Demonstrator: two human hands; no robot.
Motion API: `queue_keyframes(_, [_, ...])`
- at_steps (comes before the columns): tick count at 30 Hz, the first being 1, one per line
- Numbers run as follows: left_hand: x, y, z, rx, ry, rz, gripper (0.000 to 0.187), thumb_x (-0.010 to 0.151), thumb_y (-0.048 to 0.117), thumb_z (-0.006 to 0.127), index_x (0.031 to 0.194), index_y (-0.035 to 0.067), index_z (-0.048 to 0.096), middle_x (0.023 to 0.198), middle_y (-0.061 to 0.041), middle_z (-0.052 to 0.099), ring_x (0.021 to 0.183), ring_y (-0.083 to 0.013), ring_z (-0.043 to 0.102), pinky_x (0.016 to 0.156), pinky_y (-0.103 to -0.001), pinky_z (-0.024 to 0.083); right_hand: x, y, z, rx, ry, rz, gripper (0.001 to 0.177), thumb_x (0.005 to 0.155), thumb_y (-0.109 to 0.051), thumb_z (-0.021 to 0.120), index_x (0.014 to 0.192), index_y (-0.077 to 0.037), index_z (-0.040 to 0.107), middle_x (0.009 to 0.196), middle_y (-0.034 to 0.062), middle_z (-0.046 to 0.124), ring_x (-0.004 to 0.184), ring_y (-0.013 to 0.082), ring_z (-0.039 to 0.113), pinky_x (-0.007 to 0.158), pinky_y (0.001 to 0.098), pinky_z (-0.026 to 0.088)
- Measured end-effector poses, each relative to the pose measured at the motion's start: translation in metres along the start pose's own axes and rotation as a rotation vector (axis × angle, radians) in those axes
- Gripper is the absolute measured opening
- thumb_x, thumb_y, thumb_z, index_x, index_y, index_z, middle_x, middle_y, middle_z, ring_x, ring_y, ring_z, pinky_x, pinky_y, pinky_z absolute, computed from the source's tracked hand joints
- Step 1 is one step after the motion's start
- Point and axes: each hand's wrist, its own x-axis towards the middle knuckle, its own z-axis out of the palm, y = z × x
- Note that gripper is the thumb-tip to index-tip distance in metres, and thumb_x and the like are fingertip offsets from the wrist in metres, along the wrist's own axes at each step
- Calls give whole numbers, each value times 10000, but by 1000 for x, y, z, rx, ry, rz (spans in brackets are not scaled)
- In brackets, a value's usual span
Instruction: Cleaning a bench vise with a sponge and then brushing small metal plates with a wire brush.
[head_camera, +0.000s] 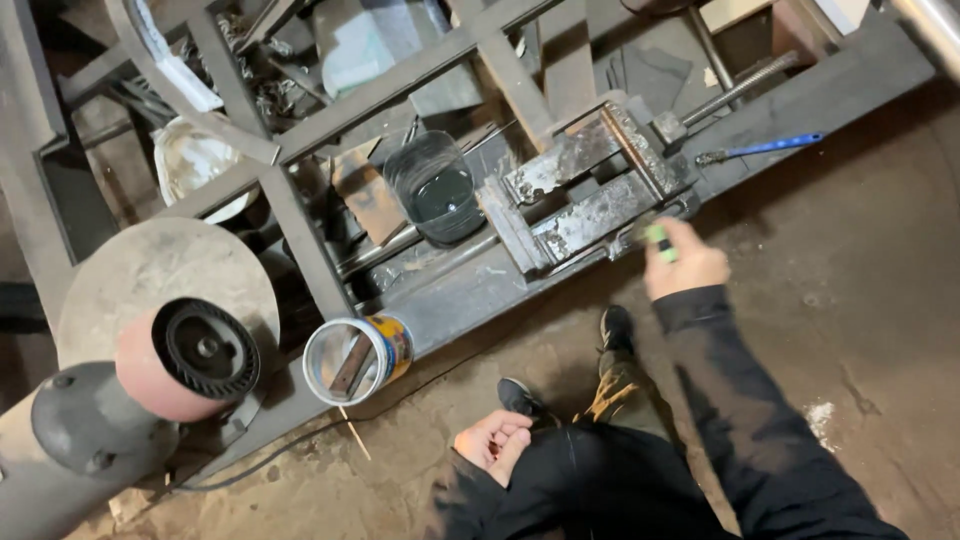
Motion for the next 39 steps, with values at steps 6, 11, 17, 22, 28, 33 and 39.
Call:
queue_keyframes(6, [-1,7,5,49,24,-31,126,943,-14,822,1056,1,876,739,28,708,612,-60,517,577,-216,433,38,51,26,50,19,159,281,1019,-11,809,1292,-61,853,946,176,844,707,258,759,604,405,609])
queue_keyframes(11, [14,28,14,79,-33,-16,139,953,-14,794,1072,14,861,778,18,744,627,-71,536,580,-225,446,8,5,26,251,-71,124,246,988,5,787,1229,-38,811,984,151,838,775,266,762,736,391,635])
queue_keyframes(17, [29,23,28,134,-65,-3,125,967,38,807,1066,35,883,721,36,678,620,-71,507,571,-229,431,26,28,-21,85,-82,148,287,989,-107,835,1275,-133,845,845,147,801,625,261,690,589,416,583])
queue_keyframes(22, [18,1,31,85,3,-25,108,948,20,826,1038,10,885,730,24,722,614,-69,538,583,-223,443,21,48,4,119,-22,183,314,1017,8,827,1331,10,825,1049,219,842,819,293,797,696,415,641])
queue_keyframes(28, [18,8,26,26,16,-94,122,972,-6,791,1073,-4,861,758,8,707,636,-78,550,605,-216,457,-42,-3,31,88,-30,58,323,968,-149,813,1272,-255,841,641,173,684,512,402,613,544,508,514])
queue_keyframes(33, [16,18,20,63,85,-65,126,941,16,797,1039,-8,873,757,-9,775,619,-75,609,602,-211,489,-8,63,5,-104,65,31,359,992,-85,843,1340,-171,855,744,200,728,611,434,672,616,503,559])
queue_keyframes(39, [27,12,21,87,-19,7,122,963,14,813,1069,8,872,737,17,701,626,-79,537,594,-227,447,-85,0,47,-43,-156,-172,408,867,-197,836,1266,-281,853,610,109,639,475,321,539,479,474,473])
